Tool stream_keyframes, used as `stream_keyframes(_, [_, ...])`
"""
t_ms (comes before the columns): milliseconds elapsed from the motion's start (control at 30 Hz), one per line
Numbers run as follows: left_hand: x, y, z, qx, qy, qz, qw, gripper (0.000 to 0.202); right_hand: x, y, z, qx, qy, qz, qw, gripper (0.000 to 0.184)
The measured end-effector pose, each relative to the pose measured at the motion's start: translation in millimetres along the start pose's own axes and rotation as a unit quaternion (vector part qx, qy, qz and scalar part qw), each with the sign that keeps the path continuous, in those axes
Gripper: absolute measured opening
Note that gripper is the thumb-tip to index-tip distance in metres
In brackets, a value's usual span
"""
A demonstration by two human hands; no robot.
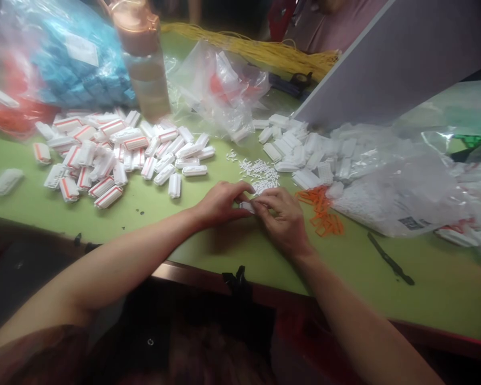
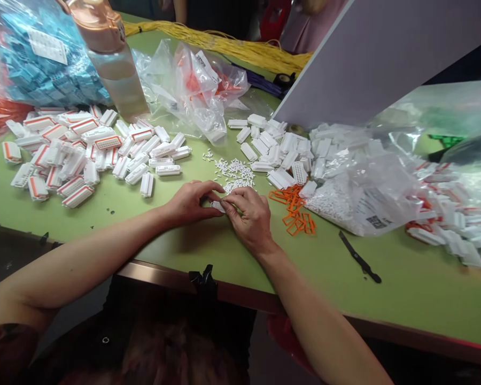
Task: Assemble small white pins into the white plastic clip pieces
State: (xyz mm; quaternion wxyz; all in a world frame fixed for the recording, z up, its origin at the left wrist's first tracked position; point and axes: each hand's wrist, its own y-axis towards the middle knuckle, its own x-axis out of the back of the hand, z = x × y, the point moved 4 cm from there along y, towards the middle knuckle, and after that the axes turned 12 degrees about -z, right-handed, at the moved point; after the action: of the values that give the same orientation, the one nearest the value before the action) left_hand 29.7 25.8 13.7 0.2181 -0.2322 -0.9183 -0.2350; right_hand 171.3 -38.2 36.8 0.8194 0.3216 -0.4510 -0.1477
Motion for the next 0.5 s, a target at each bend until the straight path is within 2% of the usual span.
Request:
stream_keyframes(233, [-1.3,-1.8,1.5,-0.008,-0.004,-0.015,1.000,0.034,5.7,0.9,14.8,0.147,-0.147,-0.011,0.978,0.012])
stream_keyframes(400, [-2.1,-1.6,2.4,-0.003,-0.010,-0.014,1.000,0.034,8.6,0.9,17.6,0.153,-0.123,0.015,0.980,0.015])
stream_keyframes(500, [-2.9,-1.4,2.3,-0.011,-0.005,-0.012,1.000,0.032,7.7,-1.2,20.8,0.171,-0.145,0.032,0.974,0.018])
